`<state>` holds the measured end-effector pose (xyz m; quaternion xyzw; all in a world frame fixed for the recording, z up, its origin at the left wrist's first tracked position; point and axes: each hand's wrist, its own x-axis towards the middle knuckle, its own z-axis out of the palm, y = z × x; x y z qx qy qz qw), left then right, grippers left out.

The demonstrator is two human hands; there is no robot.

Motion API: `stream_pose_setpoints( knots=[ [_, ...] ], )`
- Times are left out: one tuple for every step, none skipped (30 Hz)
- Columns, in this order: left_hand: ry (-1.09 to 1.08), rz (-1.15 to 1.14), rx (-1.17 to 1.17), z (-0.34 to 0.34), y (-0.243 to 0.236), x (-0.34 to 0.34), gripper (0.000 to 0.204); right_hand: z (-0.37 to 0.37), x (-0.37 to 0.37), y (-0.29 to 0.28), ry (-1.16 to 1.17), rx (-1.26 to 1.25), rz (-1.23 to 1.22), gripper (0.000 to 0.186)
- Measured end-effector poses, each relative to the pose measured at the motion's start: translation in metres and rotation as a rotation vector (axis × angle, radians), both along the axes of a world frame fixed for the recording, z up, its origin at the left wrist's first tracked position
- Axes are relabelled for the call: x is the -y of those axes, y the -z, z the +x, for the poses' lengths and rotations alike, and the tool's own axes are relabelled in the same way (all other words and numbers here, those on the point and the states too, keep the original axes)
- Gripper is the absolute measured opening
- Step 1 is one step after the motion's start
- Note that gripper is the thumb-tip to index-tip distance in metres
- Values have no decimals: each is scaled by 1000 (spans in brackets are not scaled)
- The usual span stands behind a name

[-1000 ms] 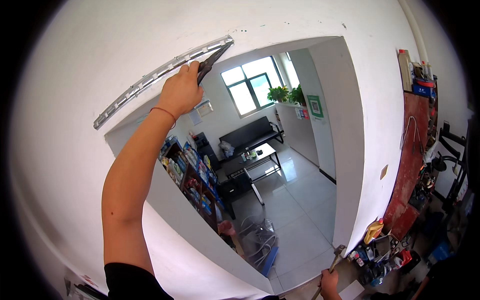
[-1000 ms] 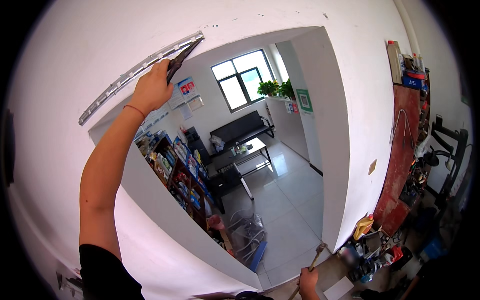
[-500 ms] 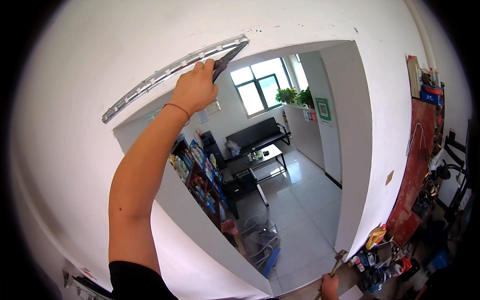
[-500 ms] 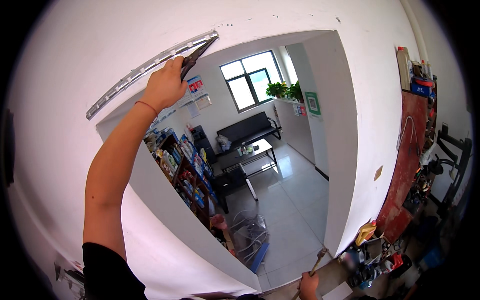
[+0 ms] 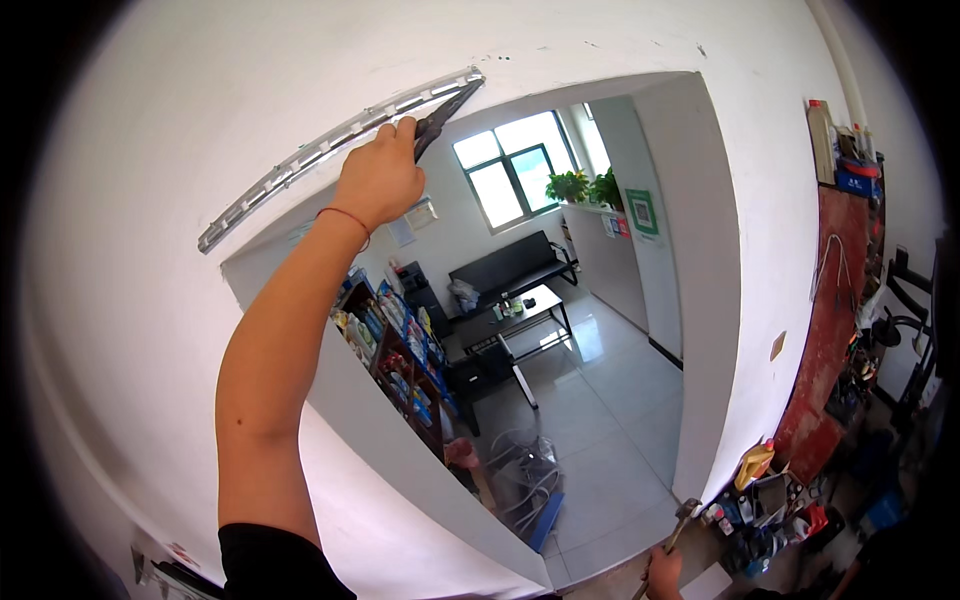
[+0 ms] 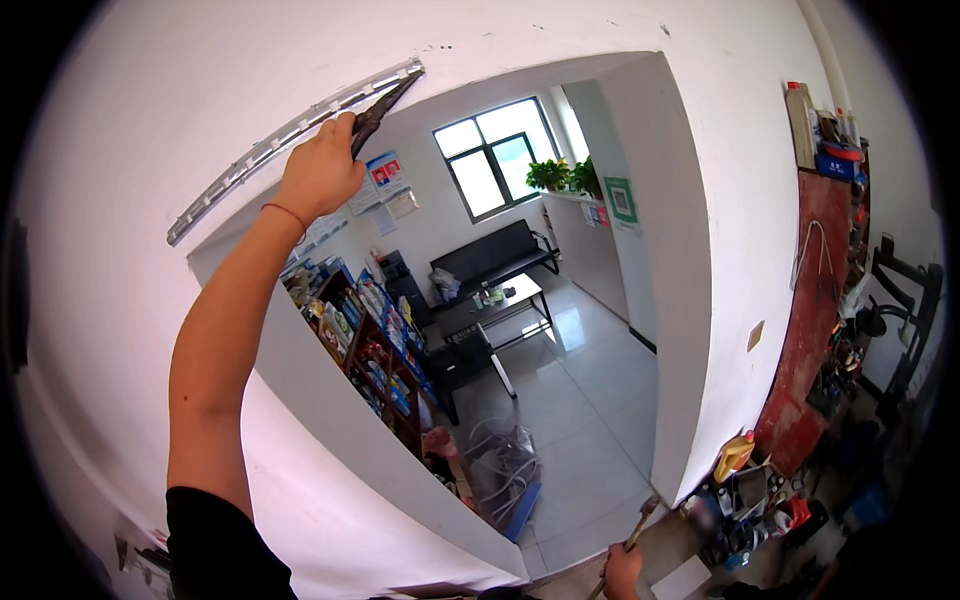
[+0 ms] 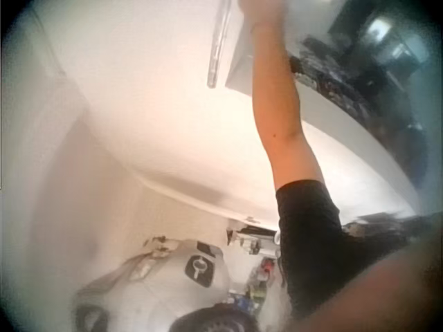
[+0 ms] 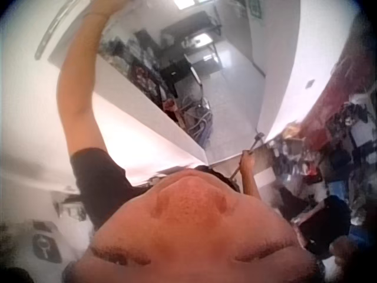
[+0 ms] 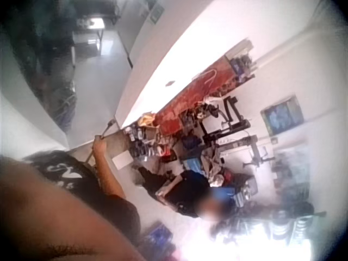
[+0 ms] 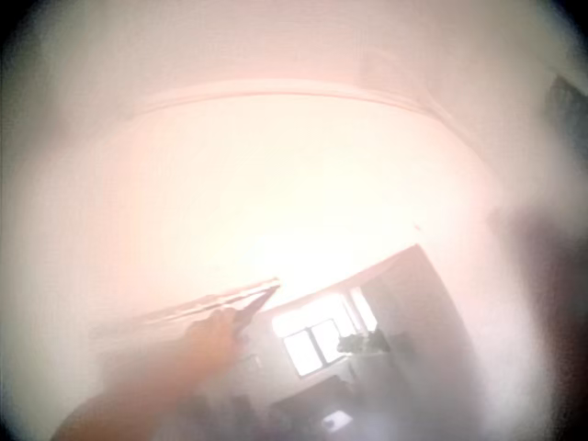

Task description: The person uses pliers to hold a nail and a hammer to drive it into a metal track mounted on the wall above a doorway. They repeatedly hammer the nail at various points along the track to secure it in place.

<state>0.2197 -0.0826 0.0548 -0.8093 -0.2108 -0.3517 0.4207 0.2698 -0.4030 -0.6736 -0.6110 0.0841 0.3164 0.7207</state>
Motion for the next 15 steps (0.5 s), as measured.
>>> stream_pose_setpoints(
  knots=[
    [2, 2, 1, 0, -1, -1, 43, 1, 2, -5, 0, 2, 1, 15],
    [5, 4, 1, 1, -2, -3, 43, 2, 3, -6, 19, -2, -3, 14],
    [-1, -2, -3, 1, -2, -4, 43, 2, 4, -8, 35, -6, -8, 13],
    [-9, -5, -5, 0, -3, -4, 43, 2, 4, -8, 49, -7, -10, 13],
    [-17, -7, -7, -1, -3, -4, 43, 2, 5, -8, 61, -21, -12, 13],
    [-14, -9, -9, -1, -3, -4, 43, 2, 6, -6, 73, -34, -14, 13],
    [-9, -9, -11, -1, -2, -3, 43, 3, 6, -7, 87, -46, -15, 13],
    [-4, -9, -12, -1, -2, -2, 43, 2, 6, -8, 95, -51, -7, 13],
    [1, -6, -18, 0, -2, -1, 42, 2, 7, -10, 102, -57, 2, 13],
    [3, -5, -22, 0, -3, -1, 42, 2, 7, -12, 106, -60, 9, 12],
    [5, -3, -26, 0, -3, -1, 42, 3, 8, -10, 81, -56, 19, 14],
    [-2, -12, -29, 1, -3, -1, 42, 3, 9, -7, 55, -53, 28, 15],
    [-8, -21, -33, 1, -4, 0, 42, 3, 10, -7, 29, -50, 39, 17],
    [-15, -29, -37, 1, -4, 0, 42, 2, 10, -8, 28, -52, 36, 17],
    [-18, -25, -38, 0, -4, 0, 42, 2, 9, -10, 27, -54, 33, 17]
  ],
)
